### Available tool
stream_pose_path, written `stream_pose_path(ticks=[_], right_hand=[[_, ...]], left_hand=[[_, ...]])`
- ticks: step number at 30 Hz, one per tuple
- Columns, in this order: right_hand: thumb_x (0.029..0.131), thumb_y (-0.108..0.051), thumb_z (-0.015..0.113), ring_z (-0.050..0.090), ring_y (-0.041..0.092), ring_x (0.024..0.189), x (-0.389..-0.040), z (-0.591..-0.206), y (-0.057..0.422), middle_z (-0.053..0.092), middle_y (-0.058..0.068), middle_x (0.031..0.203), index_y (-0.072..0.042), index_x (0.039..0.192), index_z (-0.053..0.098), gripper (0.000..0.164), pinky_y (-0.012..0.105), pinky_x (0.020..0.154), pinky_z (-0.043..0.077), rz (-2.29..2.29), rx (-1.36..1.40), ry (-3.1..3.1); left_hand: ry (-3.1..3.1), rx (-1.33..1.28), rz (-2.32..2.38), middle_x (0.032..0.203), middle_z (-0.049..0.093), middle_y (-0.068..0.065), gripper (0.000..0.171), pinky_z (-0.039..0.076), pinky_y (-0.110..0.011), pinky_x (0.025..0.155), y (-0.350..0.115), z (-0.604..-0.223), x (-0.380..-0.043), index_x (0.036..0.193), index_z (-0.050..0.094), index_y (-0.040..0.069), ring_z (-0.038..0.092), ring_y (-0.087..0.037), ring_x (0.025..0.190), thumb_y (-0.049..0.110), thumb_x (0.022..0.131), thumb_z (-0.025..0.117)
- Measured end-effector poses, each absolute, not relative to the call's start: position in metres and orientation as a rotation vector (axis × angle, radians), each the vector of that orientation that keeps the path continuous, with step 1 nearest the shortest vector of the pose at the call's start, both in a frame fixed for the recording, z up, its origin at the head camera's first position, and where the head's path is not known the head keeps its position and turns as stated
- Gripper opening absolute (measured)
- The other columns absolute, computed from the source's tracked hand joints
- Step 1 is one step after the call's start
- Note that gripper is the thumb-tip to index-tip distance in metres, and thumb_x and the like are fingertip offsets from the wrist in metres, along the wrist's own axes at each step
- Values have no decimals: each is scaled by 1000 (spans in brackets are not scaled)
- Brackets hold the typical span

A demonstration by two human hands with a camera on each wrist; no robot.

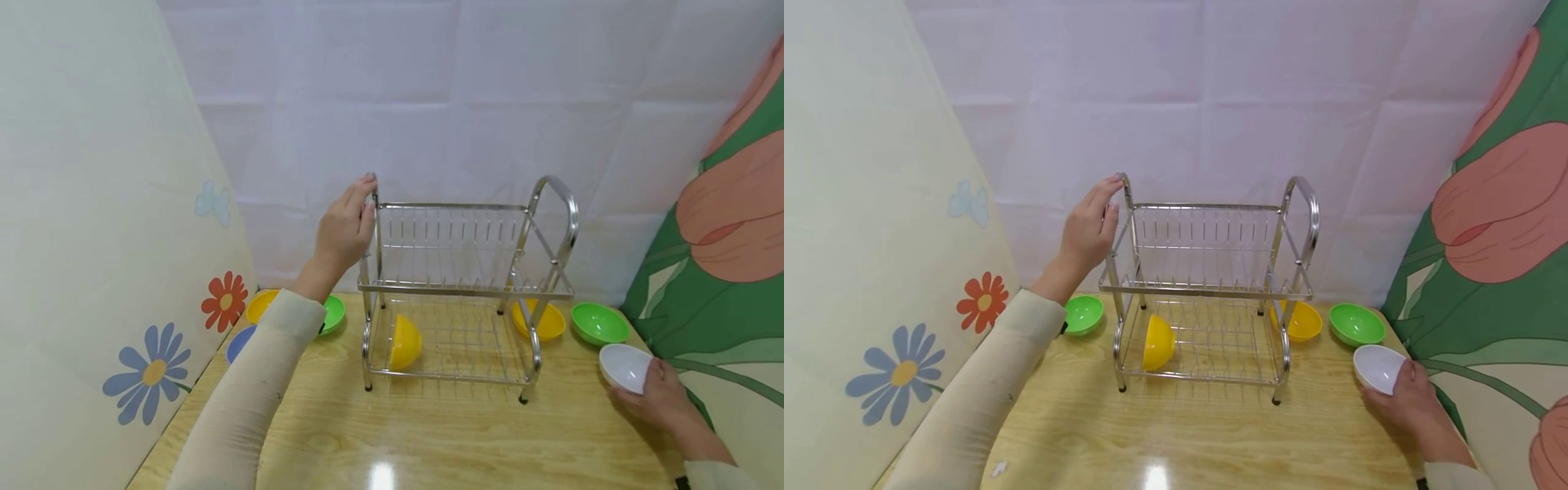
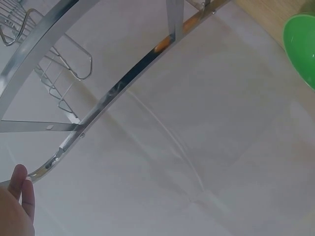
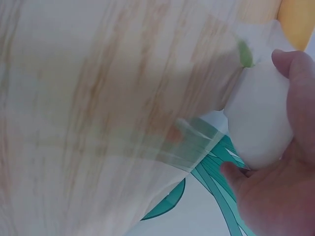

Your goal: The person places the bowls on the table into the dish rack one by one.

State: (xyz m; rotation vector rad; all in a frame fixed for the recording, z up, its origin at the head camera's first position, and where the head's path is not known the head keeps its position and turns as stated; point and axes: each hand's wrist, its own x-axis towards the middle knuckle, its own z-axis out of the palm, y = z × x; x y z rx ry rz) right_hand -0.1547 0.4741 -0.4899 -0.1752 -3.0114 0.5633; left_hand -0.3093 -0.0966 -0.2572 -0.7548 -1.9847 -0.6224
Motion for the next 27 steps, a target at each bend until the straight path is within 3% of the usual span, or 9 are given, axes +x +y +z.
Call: stream_pose_path(ticks=[10, 21, 27], right_hand=[[89, -37, 74, 27, 71, 113, -144, -485, 467, 12, 57, 132, 33, 139, -9, 119, 78, 95, 34, 568, -153, -2927], [74, -19, 87, 38, 70, 101, -136, -474, 449, 25, 56, 125, 34, 138, 8, 114, 75, 82, 40, 591, -18, -2769], [73, -16, 89, 34, 69, 107, -138, -466, 434, 25, 57, 128, 31, 143, 5, 119, 76, 86, 37, 617, 74, -2710]], left_hand=[[-1968, -775, -627, 144, 58, -13, 44, 57, -49, 91, -94, -257, -311, 137, 58, 0, 64, -36, 119, 23, 104, 40], [-1970, -759, -637, 144, 59, -11, 43, 54, -48, 97, -97, -256, -311, 136, 59, 1, 61, -33, 125, 22, 103, 40], [-1967, -750, -639, 143, 59, -12, 43, 52, -47, 102, -104, -255, -308, 136, 59, 0, 59, -31, 129, 20, 103, 41]])
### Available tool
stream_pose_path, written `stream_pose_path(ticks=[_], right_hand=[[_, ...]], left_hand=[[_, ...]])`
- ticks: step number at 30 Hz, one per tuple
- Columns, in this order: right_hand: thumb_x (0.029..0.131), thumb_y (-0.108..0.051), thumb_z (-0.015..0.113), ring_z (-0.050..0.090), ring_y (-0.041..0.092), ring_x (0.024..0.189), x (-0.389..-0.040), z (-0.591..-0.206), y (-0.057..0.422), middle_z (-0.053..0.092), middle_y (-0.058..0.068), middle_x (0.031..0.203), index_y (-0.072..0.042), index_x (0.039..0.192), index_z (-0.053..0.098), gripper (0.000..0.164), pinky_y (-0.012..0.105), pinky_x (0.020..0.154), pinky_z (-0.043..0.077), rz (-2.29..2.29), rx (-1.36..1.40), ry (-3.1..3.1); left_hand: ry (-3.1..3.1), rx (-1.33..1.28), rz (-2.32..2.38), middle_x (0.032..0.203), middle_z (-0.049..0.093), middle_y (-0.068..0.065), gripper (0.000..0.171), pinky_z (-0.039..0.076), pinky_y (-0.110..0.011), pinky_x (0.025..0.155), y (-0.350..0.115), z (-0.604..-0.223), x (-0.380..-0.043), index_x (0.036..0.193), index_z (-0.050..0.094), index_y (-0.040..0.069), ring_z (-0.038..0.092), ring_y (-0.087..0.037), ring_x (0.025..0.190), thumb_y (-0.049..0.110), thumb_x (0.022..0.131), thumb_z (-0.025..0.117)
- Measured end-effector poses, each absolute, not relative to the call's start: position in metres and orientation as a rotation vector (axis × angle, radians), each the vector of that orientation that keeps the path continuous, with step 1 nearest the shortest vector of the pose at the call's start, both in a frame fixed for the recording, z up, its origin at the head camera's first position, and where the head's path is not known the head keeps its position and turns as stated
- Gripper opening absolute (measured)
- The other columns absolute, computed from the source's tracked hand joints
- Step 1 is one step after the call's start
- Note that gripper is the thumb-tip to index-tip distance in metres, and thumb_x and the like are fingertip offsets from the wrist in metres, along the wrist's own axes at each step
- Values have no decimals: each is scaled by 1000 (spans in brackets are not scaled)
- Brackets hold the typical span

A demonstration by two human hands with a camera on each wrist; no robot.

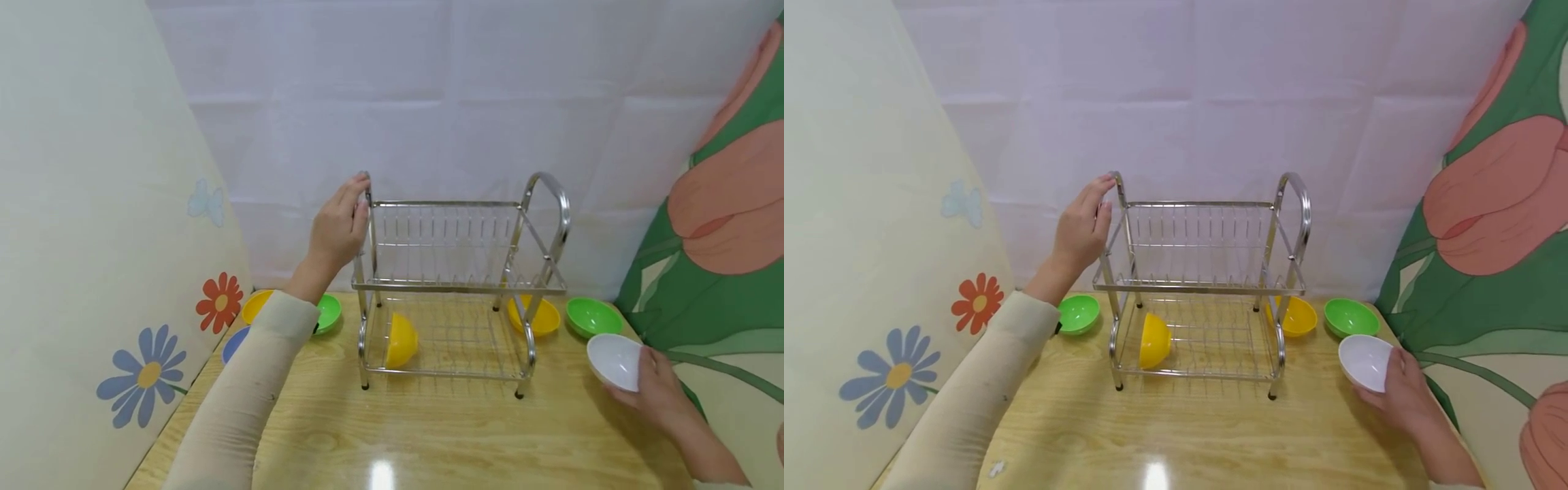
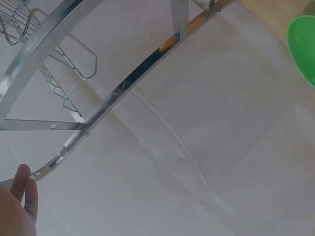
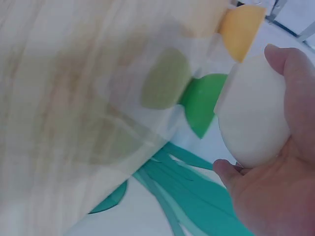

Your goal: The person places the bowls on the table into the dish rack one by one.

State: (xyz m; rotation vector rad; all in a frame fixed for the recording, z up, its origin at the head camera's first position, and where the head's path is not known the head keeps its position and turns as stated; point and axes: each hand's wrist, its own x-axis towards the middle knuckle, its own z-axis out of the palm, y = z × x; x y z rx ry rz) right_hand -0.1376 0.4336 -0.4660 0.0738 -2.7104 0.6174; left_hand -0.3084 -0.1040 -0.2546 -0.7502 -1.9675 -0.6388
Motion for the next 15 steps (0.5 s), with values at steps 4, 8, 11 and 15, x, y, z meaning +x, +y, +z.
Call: stream_pose_path(ticks=[4, 8, 11, 15], right_hand=[[71, -14, 89, 33, 68, 111, -138, -457, 424, 25, 55, 131, 29, 145, 4, 122, 77, 89, 36, 612, 114, -2701], [71, -8, 89, 31, 68, 113, -135, -448, 416, 21, 56, 135, 24, 149, -3, 125, 78, 91, 34, 715, 98, -2728], [73, -7, 88, 30, 67, 114, -133, -442, 410, 17, 56, 137, 22, 150, -6, 125, 77, 91, 35, 755, 85, -2757], [69, -10, 91, 32, 65, 112, -129, -436, 401, 20, 54, 137, 24, 149, 1, 125, 74, 85, 37, 651, 149, -2740]], left_hand=[[-1966, -739, -633, 143, 59, -13, 43, 51, -47, 102, -106, -255, -308, 136, 58, 0, 59, -31, 129, 20, 103, 41], [-1975, -734, -622, 144, 58, -12, 43, 50, -46, 104, -106, -254, -307, 137, 58, 1, 57, -30, 131, 21, 103, 41], [-1980, -733, -619, 144, 58, -12, 43, 50, -45, 105, -105, -254, -307, 137, 58, 1, 57, -29, 132, 22, 103, 41], [-1982, -735, -625, 144, 58, -12, 43, 49, -44, 106, -104, -253, -306, 137, 58, 1, 56, -29, 133, 20, 103, 42]])
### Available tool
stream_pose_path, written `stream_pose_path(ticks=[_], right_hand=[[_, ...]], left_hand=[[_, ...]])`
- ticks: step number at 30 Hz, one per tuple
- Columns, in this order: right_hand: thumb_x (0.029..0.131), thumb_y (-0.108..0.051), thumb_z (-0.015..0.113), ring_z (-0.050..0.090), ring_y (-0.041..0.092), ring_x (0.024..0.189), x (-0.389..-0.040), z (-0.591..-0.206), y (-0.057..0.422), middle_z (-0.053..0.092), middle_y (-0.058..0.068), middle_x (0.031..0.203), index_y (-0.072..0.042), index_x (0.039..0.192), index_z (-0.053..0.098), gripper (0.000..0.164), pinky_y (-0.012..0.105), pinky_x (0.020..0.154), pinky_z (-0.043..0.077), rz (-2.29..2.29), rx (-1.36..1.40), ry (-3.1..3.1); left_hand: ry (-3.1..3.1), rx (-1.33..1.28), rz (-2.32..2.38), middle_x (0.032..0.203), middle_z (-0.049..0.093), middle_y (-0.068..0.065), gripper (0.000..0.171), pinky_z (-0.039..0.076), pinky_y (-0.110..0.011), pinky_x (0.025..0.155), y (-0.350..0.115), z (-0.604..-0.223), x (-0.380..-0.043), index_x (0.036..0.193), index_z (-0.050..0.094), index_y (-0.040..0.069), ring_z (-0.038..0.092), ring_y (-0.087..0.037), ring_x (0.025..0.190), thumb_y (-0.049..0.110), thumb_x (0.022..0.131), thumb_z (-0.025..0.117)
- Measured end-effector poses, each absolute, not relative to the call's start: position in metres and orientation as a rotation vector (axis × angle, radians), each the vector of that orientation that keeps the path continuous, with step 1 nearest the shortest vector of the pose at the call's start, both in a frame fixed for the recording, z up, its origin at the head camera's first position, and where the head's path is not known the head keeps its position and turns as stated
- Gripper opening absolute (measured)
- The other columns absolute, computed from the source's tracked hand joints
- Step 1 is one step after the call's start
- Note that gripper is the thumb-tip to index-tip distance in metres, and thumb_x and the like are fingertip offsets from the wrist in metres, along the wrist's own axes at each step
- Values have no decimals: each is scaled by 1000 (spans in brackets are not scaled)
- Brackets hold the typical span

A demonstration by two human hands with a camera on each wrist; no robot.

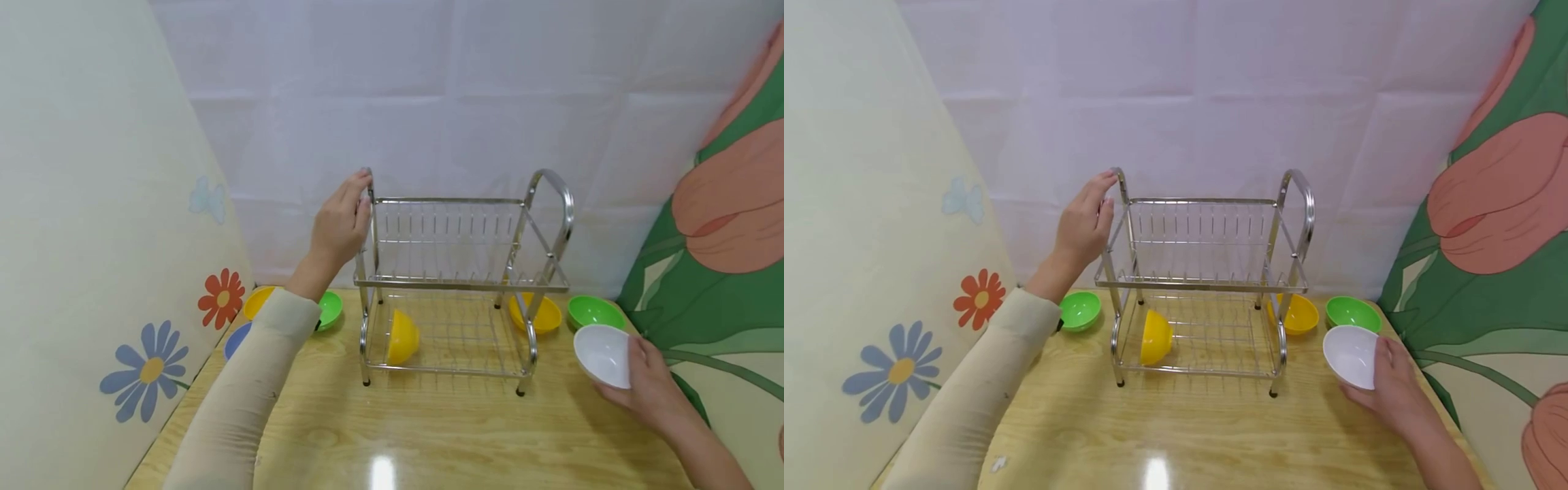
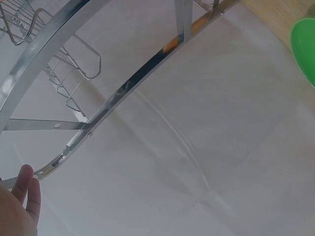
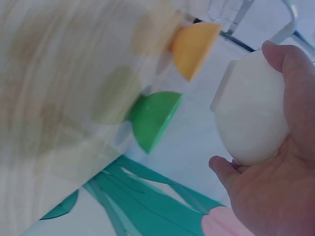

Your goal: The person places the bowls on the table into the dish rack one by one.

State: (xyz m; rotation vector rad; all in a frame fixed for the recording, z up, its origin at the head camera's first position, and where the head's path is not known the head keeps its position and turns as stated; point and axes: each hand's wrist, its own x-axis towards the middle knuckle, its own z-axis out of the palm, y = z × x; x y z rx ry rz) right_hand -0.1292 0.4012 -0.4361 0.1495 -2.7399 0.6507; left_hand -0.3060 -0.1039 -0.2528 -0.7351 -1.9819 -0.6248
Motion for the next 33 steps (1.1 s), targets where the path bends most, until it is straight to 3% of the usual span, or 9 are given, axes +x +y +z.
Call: stream_pose_path(ticks=[7, 12, 17, 23, 33], right_hand=[[60, -8, 95, 35, 65, 112, -122, -422, 387, 26, 52, 136, 25, 148, 12, 126, 74, 81, 38, 603, 240, -2663], [60, -13, 96, 38, 65, 112, -118, -413, 377, 29, 51, 136, 25, 146, 21, 121, 76, 81, 41, 571, 285, -2632], [62, -19, 95, 38, 65, 114, -115, -407, 368, 27, 50, 140, 21, 150, 20, 122, 79, 80, 42, 552, 306, -2639], [54, -10, 98, 41, 58, 112, -112, -404, 355, 31, 46, 138, 21, 149, 22, 125, 74, 76, 46, 561, 382, -2572], [54, -12, 98, 47, 57, 108, -104, -395, 334, 34, 43, 137, 20, 149, 23, 126, 71, 74, 52, 507, 451, -2589]], left_hand=[[-2002, -733, -627, 146, 57, -12, 42, 47, -43, 108, -104, -251, -304, 138, 57, 1, 55, -28, 134, 20, 103, 42], [-1997, -728, -625, 145, 57, -12, 43, 48, -43, 108, -104, -252, -305, 138, 57, 1, 55, -29, 134, 21, 103, 41], [-1996, -731, -618, 145, 57, -12, 44, 48, -43, 108, -104, -252, -305, 138, 57, 1, 55, -29, 134, 22, 104, 41], [-2013, -729, -609, 146, 56, -12, 44, 48, -43, 108, -104, -253, -306, 139, 56, 1, 55, -29, 134, 22, 104, 39], [-2020, -721, -603, 148, 55, -11, 45, 49, -44, 107, -104, -254, -305, 140, 55, 1, 55, -29, 134, 23, 104, 39]])
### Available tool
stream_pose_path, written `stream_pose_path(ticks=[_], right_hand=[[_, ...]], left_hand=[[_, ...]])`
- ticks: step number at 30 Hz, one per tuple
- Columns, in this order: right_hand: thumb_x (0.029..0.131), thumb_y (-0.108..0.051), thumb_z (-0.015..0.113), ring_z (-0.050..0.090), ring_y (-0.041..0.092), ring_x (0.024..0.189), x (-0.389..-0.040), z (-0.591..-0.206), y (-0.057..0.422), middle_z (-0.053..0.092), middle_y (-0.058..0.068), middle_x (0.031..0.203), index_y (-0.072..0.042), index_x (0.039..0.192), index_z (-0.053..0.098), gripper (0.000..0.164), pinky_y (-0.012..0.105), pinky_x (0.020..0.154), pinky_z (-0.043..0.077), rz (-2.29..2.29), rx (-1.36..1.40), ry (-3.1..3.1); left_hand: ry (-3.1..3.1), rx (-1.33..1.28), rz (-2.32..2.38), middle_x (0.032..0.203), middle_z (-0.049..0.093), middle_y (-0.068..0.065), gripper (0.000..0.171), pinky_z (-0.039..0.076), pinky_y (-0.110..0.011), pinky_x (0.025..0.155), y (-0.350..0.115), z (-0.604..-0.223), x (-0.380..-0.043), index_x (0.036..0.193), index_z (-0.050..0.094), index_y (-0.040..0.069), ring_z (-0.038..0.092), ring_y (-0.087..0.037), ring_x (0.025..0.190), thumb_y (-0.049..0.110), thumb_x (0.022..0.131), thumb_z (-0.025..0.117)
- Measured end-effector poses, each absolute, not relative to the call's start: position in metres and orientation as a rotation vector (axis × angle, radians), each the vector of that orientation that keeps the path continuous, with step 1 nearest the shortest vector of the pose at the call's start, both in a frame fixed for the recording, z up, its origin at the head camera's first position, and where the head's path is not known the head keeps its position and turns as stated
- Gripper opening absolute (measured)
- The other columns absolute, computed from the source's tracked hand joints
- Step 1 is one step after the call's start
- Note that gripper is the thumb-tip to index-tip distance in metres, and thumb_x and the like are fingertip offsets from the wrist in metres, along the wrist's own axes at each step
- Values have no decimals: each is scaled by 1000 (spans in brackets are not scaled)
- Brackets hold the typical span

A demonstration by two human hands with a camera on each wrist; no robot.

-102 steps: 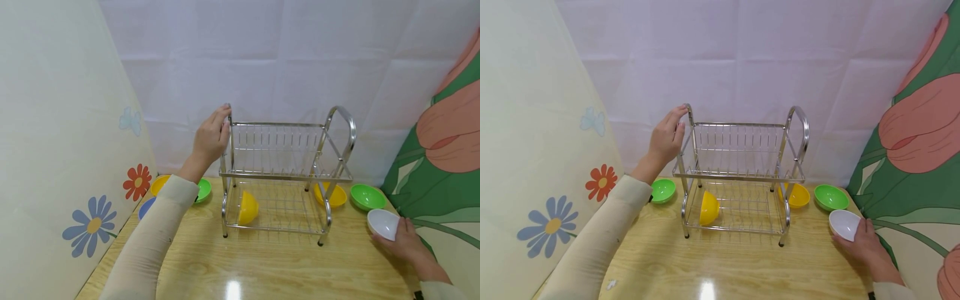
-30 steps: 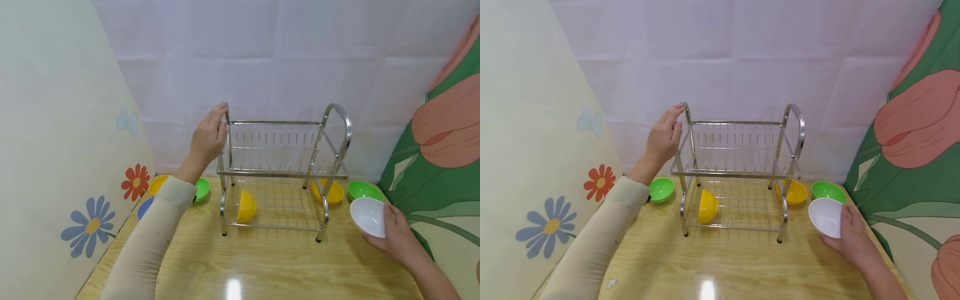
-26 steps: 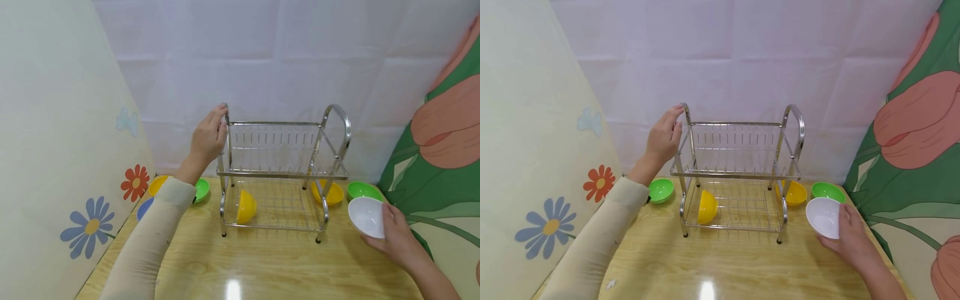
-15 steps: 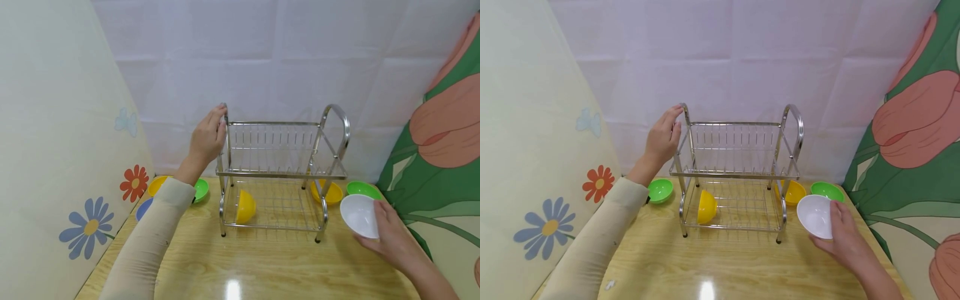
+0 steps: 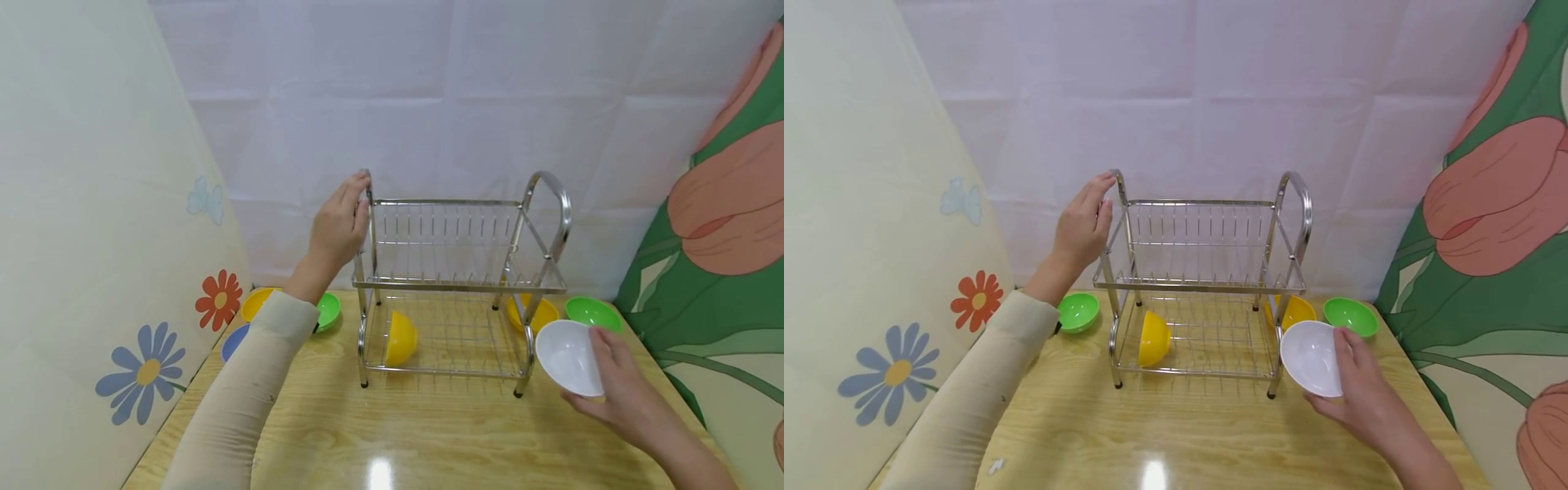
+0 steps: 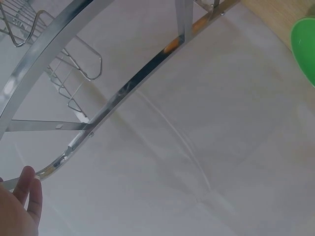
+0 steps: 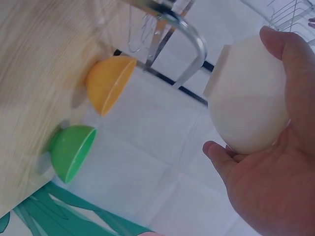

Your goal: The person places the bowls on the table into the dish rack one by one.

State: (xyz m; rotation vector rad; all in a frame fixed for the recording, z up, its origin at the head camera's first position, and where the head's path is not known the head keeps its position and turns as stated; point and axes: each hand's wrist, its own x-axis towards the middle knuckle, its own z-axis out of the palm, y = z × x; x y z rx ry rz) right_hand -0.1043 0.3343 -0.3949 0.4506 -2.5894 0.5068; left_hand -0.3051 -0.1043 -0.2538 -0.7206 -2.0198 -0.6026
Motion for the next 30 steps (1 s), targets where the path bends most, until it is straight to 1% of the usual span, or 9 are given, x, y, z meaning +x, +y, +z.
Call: stream_pose_path(ticks=[3, 9, 13, 18, 22, 30], right_hand=[[52, -11, 99, 49, 54, 107, -102, -394, 329, 35, 41, 137, 19, 149, 25, 126, 68, 73, 53, 483, 491, -2567], [50, -11, 100, 50, 52, 109, -100, -391, 316, 35, 38, 139, 16, 152, 23, 130, 67, 74, 53, 477, 540, -2575], [54, -15, 99, 50, 51, 112, -99, -388, 305, 34, 37, 143, 15, 153, 21, 130, 67, 77, 53, 506, 565, -2603], [60, -19, 97, 47, 55, 118, -97, -386, 293, 31, 38, 147, 13, 154, 20, 126, 69, 83, 52, 564, 553, -2649], [60, -21, 97, 47, 54, 119, -96, -388, 286, 32, 39, 146, 15, 152, 25, 122, 69, 85, 51, 558, 558, -2654], [59, -23, 97, 54, 46, 114, -95, -392, 272, 37, 34, 144, 13, 149, 32, 117, 59, 80, 57, 529, 629, -2594]], left_hand=[[-2024, -719, -606, 148, 55, -11, 45, 48, -44, 108, -103, -253, -304, 141, 55, 2, 55, -29, 134, 23, 104, 40], [-2023, -715, -615, 148, 55, -10, 44, 49, -44, 107, -102, -252, -303, 141, 56, 2, 55, -29, 134, 22, 104, 42], [-2024, -706, -617, 148, 56, -10, 44, 48, -44, 107, -102, -252, -303, 141, 55, 2, 55, -29, 134, 21, 104, 42], [-2020, -701, -624, 147, 56, -11, 44, 47, -43, 108, -103, -254, -303, 140, 56, 2, 55, -29, 134, 22, 103, 41], [-2014, -709, -632, 147, 56, -12, 45, 48, -43, 108, -103, -255, -303, 140, 56, 2, 55, -29, 134, 23, 104, 40], [-2015, -706, -649, 147, 56, -11, 44, 47, -43, 109, -103, -254, -304, 141, 56, 2, 54, -29, 135, 22, 104, 41]])
